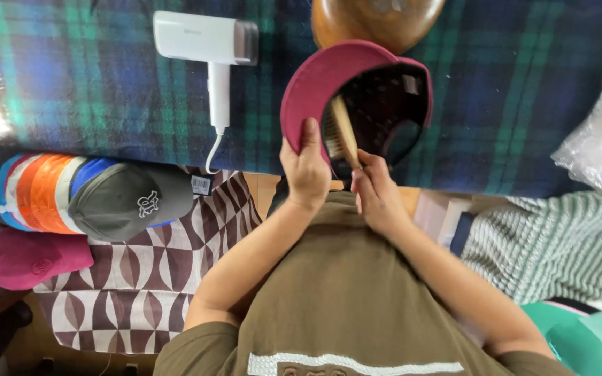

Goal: The person uses a wooden brush to clean the exterior and interior of a maroon baseball cap. They hold the cap with one hand and brush the fabric with the other, rotating the cap to cover different sections and eventually flipping it inside out to clean the inner lining.

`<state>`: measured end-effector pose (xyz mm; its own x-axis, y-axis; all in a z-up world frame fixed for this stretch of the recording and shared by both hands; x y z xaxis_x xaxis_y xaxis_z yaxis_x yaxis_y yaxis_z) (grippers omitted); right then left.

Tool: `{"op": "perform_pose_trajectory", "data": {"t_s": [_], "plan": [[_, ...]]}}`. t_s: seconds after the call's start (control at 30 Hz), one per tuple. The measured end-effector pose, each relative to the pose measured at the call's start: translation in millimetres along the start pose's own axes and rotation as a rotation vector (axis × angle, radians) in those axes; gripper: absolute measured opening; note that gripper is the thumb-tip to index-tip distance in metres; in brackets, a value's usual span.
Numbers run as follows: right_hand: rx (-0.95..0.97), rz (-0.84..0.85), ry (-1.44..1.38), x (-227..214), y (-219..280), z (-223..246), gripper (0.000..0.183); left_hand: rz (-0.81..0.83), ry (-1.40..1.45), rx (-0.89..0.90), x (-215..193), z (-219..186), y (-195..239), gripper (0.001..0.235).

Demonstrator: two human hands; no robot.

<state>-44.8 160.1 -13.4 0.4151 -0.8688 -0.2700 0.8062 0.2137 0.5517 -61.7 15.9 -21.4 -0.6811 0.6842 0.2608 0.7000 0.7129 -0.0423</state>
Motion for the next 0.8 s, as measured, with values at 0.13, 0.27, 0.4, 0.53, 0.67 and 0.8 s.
{"op": "perform_pose_trajectory", "data": {"t_s": [0.13,0.27,0.4,0.53,0.67,0.8], "plan": [[-0.178,-0.21,0.688,-53.1,-18.8,-49.4,0.04,-0.014,-0.054,0.014,-8.1,-8.8,-5.7,0.024],[0.101,-0.226,0.615,-42.2,12.1,10.6,0.036,-0.024,-0.127,0.023,1.9,-18.3,-3.3,0.022],[-0.763,-0.134,1.023,-35.4,-10.4,-72.8,0.011,-0.05,-0.242,0.02,-8.7,1.2,-5.3,0.019],[-0.167,-0.354,0.811,-57.4,-7.4,-44.5,0.036,-0.03,-0.298,-0.006,-5.8,-15.4,-13.8,0.021],[-0.276,-0.316,0.741,-35.0,-2.3,-54.6,0.035,0.073,-0.414,0.054,7.4,-32.0,-24.6,0.026],[0.121,-0.097,0.798,-95.4,5.3,-8.4,0.049,0.433,-0.697,-0.163,5.7,-82.7,-80.3,0.048]]}}
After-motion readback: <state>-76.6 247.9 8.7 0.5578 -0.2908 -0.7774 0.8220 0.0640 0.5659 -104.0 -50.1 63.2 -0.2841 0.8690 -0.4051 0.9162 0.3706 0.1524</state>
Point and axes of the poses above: each hand's wrist, its own y-axis away from the middle knuckle, its own x-axis out of the palm, z = x × y, the point moved 2 cm from there along -y, towards the middle knuckle, and after that the axes turned 5 degrees about x, right-handed, at the moved point
